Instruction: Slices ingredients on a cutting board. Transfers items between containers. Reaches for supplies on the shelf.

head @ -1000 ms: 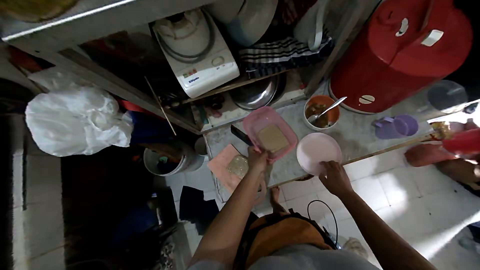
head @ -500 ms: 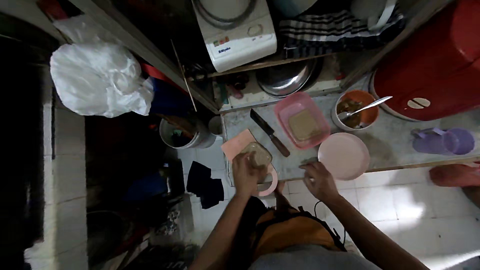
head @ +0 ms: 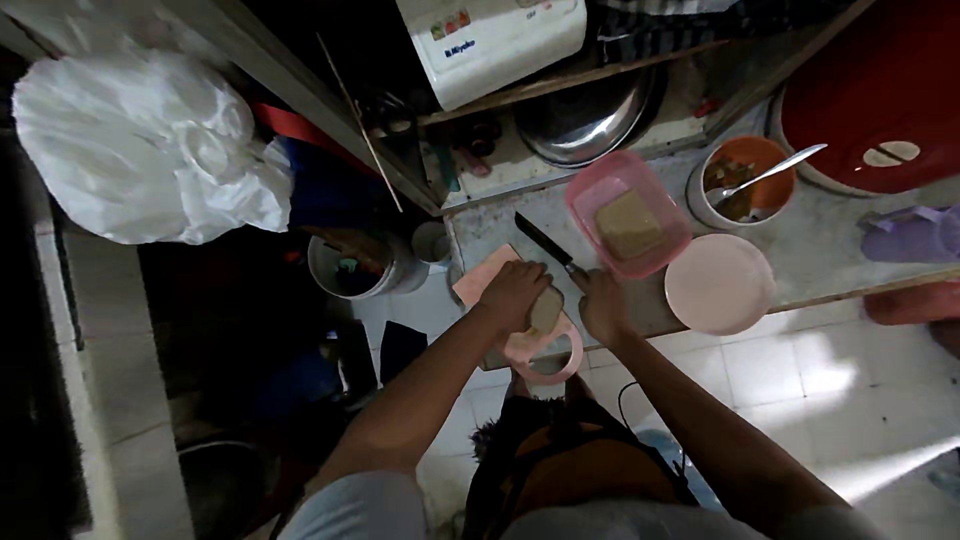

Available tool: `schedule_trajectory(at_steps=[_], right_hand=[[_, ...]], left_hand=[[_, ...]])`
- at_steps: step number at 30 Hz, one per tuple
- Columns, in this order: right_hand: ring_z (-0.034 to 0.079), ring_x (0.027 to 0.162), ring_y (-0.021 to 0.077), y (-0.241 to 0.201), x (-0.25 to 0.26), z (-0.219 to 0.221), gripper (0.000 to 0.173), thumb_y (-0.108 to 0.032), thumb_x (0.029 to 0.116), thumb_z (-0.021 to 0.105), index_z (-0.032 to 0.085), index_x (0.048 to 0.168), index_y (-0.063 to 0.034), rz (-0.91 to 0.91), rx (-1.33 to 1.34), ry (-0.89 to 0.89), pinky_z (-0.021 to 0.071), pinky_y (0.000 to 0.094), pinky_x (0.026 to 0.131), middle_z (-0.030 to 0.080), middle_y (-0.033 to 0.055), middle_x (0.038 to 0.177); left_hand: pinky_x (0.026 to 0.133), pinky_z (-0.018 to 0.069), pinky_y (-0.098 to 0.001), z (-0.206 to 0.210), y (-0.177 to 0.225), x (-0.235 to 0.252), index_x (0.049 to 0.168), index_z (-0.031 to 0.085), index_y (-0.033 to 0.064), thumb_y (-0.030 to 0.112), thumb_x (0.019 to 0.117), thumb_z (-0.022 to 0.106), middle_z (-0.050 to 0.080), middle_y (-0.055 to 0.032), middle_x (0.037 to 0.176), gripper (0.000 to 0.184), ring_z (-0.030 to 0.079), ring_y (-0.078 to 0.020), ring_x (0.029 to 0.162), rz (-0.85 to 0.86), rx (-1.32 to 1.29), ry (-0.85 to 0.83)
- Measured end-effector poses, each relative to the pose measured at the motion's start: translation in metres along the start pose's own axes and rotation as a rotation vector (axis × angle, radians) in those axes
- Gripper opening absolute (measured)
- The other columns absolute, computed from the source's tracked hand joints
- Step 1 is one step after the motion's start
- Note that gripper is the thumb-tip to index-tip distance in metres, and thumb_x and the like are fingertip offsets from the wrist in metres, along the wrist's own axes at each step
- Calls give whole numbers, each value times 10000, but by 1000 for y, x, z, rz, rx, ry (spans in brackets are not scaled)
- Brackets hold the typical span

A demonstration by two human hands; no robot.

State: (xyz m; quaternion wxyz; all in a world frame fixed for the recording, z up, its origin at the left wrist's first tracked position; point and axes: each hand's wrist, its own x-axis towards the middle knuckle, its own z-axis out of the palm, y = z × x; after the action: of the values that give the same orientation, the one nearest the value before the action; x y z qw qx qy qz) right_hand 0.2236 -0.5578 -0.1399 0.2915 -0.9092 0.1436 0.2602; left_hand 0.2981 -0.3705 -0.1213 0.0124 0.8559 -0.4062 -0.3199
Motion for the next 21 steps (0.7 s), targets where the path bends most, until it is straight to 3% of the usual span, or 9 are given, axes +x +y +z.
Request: schedule_trajectory(at_steps=[2, 4, 7, 9, 11, 16, 18, 19, 21], right_hand=[[597, 1227, 427, 6, -19, -1, 410, -55, 983, 598, 522, 1374, 42, 98, 168, -50, 509, 576, 1005, 551, 292, 1371], [614, 1191, 404, 17, -40, 10, 483, -169, 989, 620, 505, 1401, 55, 125, 252, -77, 512, 544, 1008, 570, 295, 1337], [554, 1281, 422, 16, -63, 33, 611, -293, 934, 724, 537, 1388, 71, 134, 234, -6, 474, 529, 1073, 531, 311, 1394], [583, 1235, 434, 9, -63, 43, 546, -262, 925, 734, 582, 1330, 70, 126, 189, 74, 493, 534, 1044, 575, 309, 1327], [633, 1135, 409, 3, -60, 45, 486, -229, 925, 729, 591, 1294, 56, 144, 164, 103, 525, 530, 977, 620, 283, 1237], [623, 1150, 428, -3, -21, 17, 401, -143, 940, 716, 605, 1272, 53, 165, 143, 148, 518, 580, 986, 608, 280, 1257], [637, 1064, 419, -1, -11, 9, 335, -190, 992, 670, 624, 1207, 63, 105, 182, 205, 529, 591, 924, 610, 275, 1182], [640, 963, 381, 2, -12, 7, 309, -215, 1017, 635, 628, 1161, 58, 64, 231, 220, 537, 566, 858, 619, 249, 1079], [599, 741, 252, 9, -23, 10, 321, -273, 1048, 565, 616, 1138, 31, -43, 329, 223, 523, 455, 699, 607, 150, 848]], left_hand=[[1158, 308, -593, 8, -6, -7, 1515, 465, 142, 447, 682, 911, 433, -176, 1553, 993, 412, -393, 1421, -82, -53, 39], [1122, 354, -604, 24, -9, -19, 1499, 475, 125, 520, 721, 858, 452, -191, 1531, 953, 441, -399, 1394, -244, -183, 128], [1032, 433, -616, 45, -1, -36, 1537, 417, 129, 564, 755, 815, 479, -205, 1485, 980, 478, -418, 1339, -499, -370, 306], [989, 452, -620, 53, 4, -42, 1601, 313, 190, 536, 746, 835, 487, -221, 1454, 1060, 493, -434, 1298, -579, -470, 395], [1014, 440, -615, 64, 7, -50, 1630, 232, 195, 516, 732, 854, 467, -242, 1468, 1139, 483, -449, 1307, -621, -537, 434], [1011, 448, -606, 85, 12, -52, 1621, 253, 142, 496, 713, 870, 508, -262, 1411, 1154, 508, -452, 1271, -640, -626, 578], [1004, 456, -611, 91, 18, -47, 1614, 272, 141, 545, 686, 872, 527, -251, 1397, 1177, 527, -445, 1248, -678, -642, 648], [1001, 452, -617, 95, 21, -44, 1608, 281, 125, 559, 677, 865, 530, -254, 1390, 1181, 526, -452, 1242, -703, -643, 679], [995, 433, -635, 101, 27, -40, 1580, 337, 97, 552, 680, 855, 525, -258, 1397, 1134, 510, -466, 1249, -747, -650, 734]])
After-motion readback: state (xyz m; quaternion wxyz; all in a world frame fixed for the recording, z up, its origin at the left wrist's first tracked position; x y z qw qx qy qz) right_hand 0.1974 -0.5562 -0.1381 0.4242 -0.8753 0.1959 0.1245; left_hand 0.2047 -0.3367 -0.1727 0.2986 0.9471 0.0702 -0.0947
